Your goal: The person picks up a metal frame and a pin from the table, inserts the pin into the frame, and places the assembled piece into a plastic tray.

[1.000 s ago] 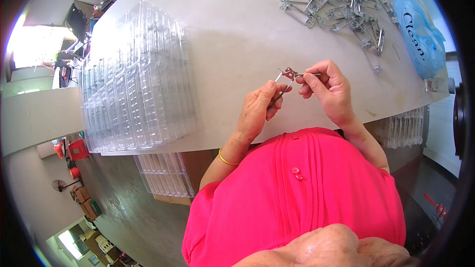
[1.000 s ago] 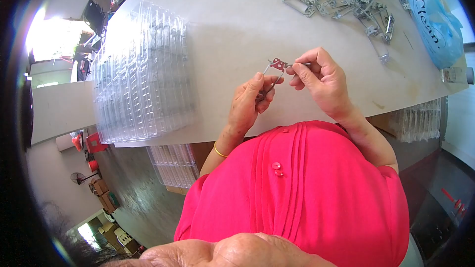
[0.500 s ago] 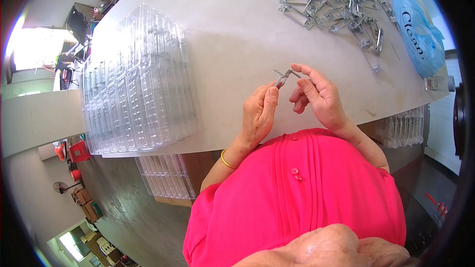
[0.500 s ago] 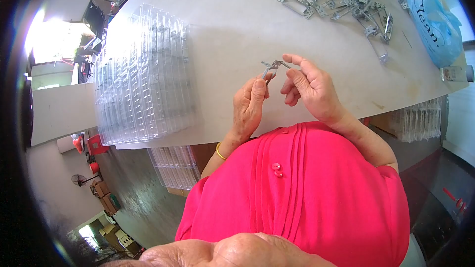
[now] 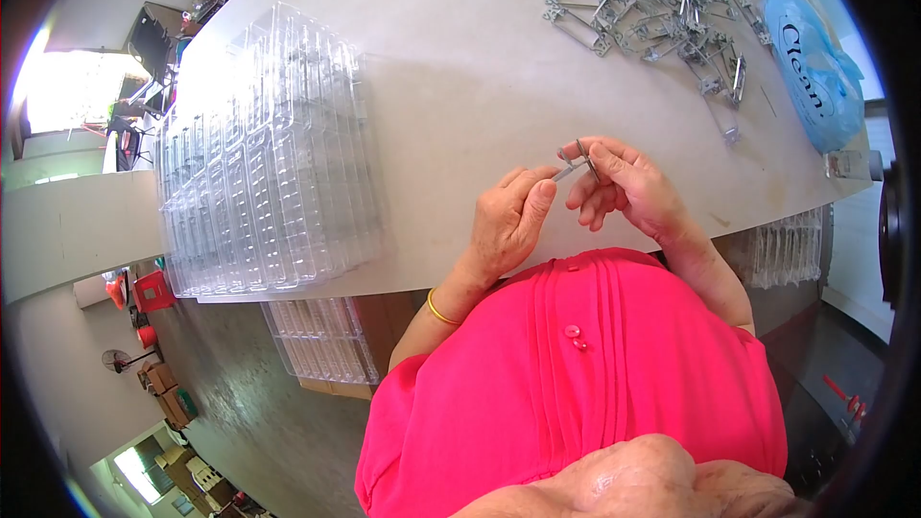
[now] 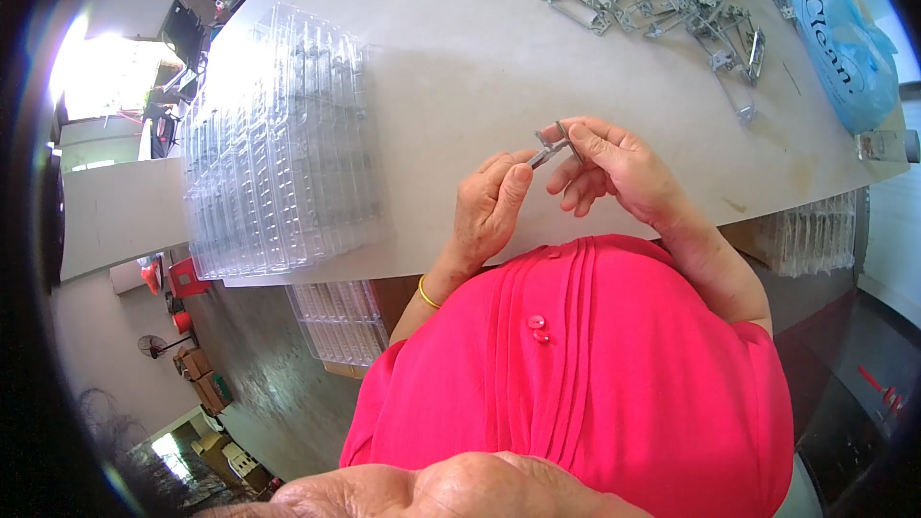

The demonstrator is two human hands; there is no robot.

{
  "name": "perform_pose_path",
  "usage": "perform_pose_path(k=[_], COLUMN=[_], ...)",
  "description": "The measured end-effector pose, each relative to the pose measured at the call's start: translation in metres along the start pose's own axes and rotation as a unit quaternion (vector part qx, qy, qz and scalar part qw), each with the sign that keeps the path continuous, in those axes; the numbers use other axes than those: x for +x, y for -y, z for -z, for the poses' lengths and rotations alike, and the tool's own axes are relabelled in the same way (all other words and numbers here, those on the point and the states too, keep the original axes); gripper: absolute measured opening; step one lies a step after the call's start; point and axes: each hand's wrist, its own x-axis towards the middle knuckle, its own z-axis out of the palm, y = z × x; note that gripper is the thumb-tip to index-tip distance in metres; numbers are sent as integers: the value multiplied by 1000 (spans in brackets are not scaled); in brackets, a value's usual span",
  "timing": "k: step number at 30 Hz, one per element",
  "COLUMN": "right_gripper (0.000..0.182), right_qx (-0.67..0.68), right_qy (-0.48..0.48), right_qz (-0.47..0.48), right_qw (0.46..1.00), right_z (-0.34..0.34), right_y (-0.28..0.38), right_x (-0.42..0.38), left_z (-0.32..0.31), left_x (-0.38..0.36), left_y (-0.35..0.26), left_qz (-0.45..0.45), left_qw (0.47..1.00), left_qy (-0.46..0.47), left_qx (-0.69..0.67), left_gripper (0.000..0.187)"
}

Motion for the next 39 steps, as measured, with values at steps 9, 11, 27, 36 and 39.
perform_pose_path(k=[9,11,27,36,39], right_gripper=[28,24,9,21,27], right_qx=[-205,-150,-355,-262,-179], right_qy=[-50,-76,-191,-160,-109], right_qz=[42,37,399,152,69], right_qw=[977,985,824,940,975], right_z=[29,31,-8,-22,-19], right_y=[4,5,-24,-12,-10], right_x=[8,8,4,-2,0], left_z=[5,3,0,-10,-11], left_x=[-1,-3,1,-7,-6], left_y=[-5,-1,-2,1,5], left_qz=[3,0,216,57,40], left_qw=[995,993,951,998,999], left_qy=[97,114,41,-12,-31], left_qx=[-2,-18,-216,-25,-3], left_gripper=[31,35,54,45,44])
